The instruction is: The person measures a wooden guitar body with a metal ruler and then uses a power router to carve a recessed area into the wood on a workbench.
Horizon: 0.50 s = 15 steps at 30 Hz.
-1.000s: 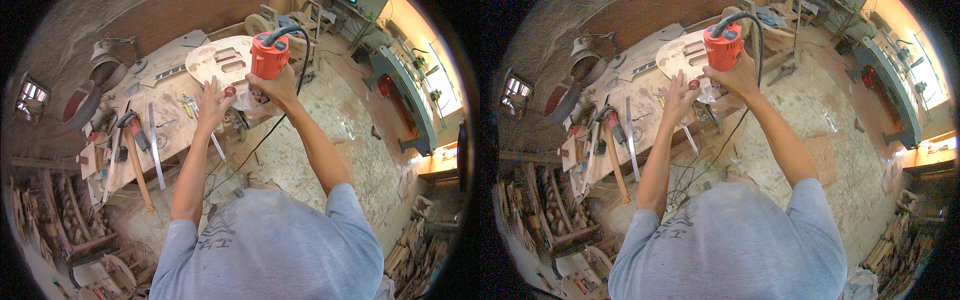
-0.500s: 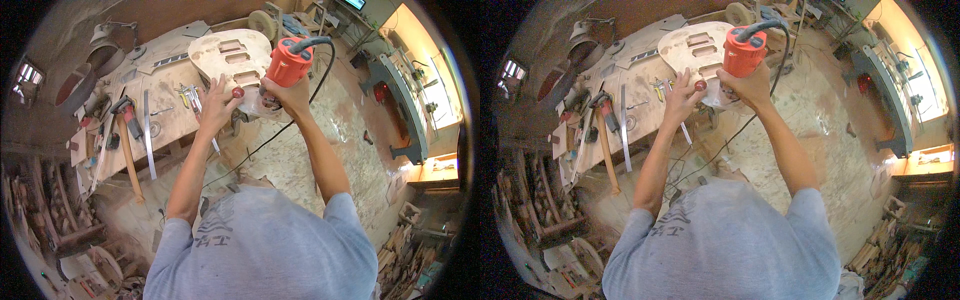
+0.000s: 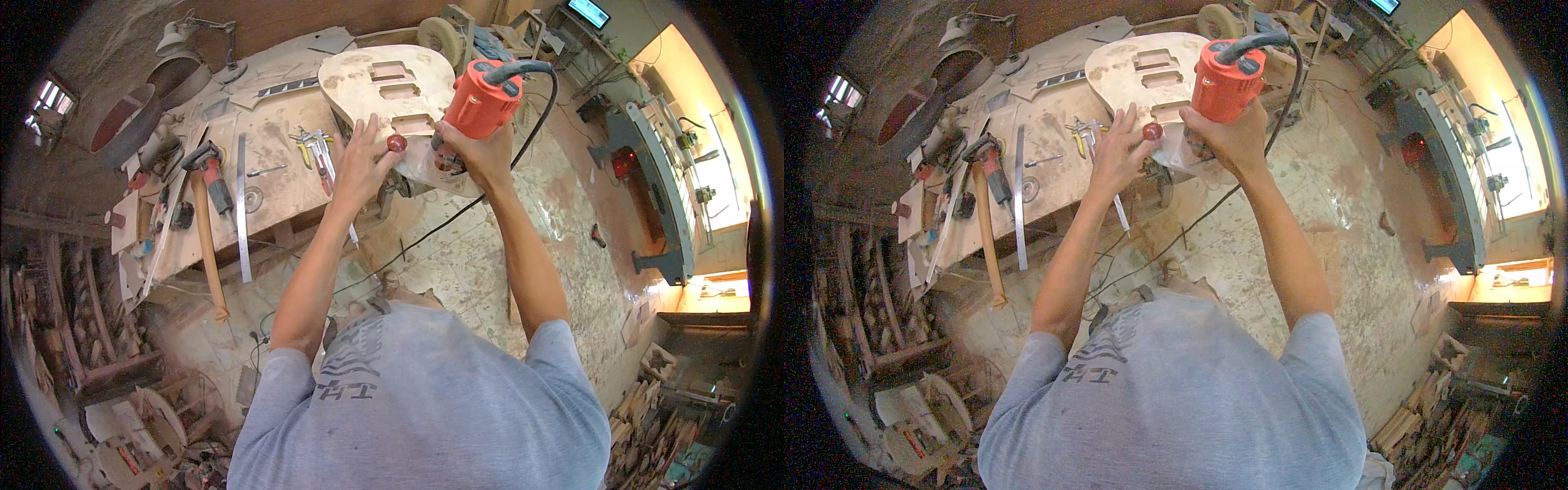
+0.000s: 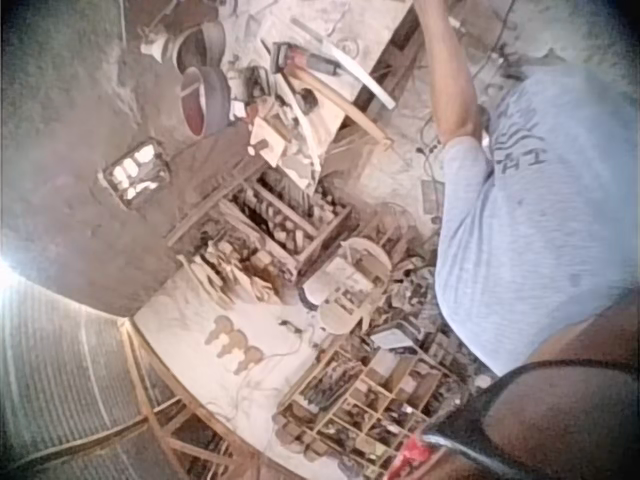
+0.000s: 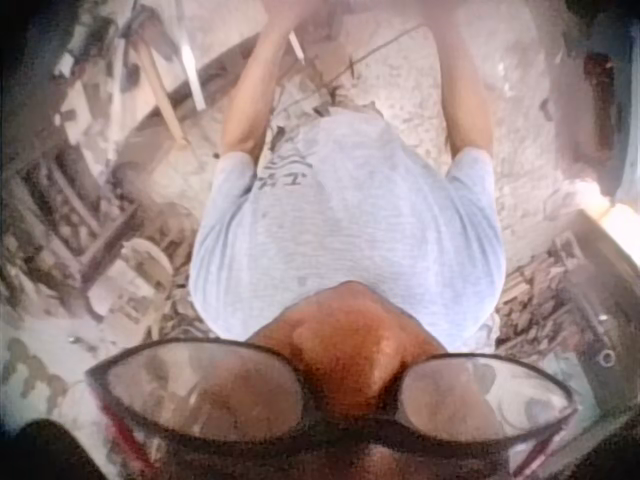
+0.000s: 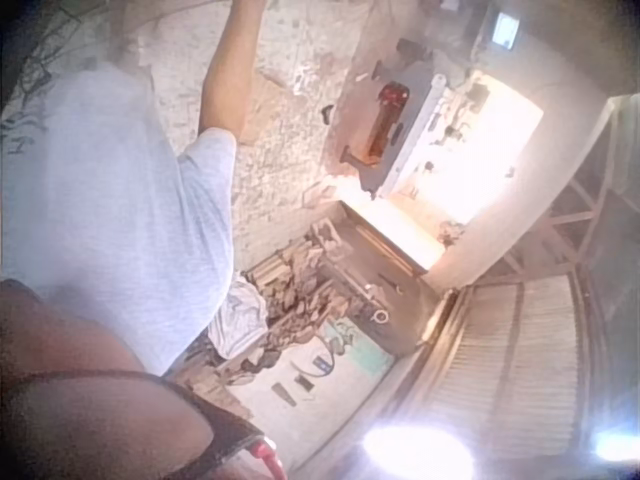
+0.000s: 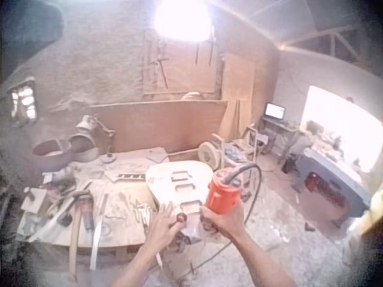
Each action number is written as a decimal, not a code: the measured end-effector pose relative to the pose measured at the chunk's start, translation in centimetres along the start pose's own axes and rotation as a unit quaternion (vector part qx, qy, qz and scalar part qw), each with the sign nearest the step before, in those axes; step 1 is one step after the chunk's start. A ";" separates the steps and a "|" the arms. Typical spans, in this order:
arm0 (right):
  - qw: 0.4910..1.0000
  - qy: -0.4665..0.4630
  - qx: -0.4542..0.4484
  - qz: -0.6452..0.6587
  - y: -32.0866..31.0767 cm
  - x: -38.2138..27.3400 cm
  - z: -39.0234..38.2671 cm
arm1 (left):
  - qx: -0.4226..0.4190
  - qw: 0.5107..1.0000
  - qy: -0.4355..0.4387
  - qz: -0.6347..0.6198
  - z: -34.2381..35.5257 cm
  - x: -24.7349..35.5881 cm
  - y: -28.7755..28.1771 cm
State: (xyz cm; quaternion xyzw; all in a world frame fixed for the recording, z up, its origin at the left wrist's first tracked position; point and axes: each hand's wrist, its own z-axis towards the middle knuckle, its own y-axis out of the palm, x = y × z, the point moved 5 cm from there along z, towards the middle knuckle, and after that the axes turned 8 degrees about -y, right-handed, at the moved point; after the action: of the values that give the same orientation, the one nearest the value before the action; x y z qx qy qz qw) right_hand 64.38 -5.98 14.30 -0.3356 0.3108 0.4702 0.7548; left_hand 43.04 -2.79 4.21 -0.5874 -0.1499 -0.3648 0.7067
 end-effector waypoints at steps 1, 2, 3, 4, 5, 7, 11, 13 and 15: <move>1.000 -0.004 0.006 -0.004 0.2 0.0 0.2 | 0.001 1.000 -0.002 0.002 0.2 -0.1 0.1; 1.000 -0.008 0.013 -0.007 0.3 0.0 0.4 | 0.000 1.000 -0.008 0.002 0.4 -0.3 0.2; 1.000 0.003 0.003 -0.004 0.5 0.1 0.6 | -0.001 1.000 -0.013 0.001 0.7 -0.5 0.2; 1.000 0.013 -0.006 0.000 0.7 0.2 0.9 | -0.002 1.000 -0.019 0.001 1.0 -0.6 0.3; 1.000 0.023 -0.015 0.003 0.9 0.4 1.2 | 0.000 1.000 -0.022 -0.003 1.4 -0.8 0.3; 0.998 0.002 -0.016 -0.053 1.0 0.7 1.8 | 0.001 1.000 -0.028 -0.010 2.0 -1.0 0.2; 0.999 -0.009 -0.008 -0.041 1.5 2.1 3.0 | 0.009 1.000 -0.026 -0.006 3.2 -1.2 0.1; 0.998 -0.023 -0.012 -0.058 1.6 2.4 3.6 | 0.027 0.999 -0.002 -0.038 3.9 -1.7 0.3; 0.997 -0.032 -0.017 -0.066 1.7 2.9 4.2 | 0.027 0.998 -0.009 -0.048 4.1 -1.9 0.4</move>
State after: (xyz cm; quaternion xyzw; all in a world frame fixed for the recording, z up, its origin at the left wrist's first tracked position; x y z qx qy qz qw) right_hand 64.49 -0.62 14.13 -0.3529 0.2551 0.4352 0.7880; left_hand 42.89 1.69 3.74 -0.5637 -0.1937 -0.3888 0.7025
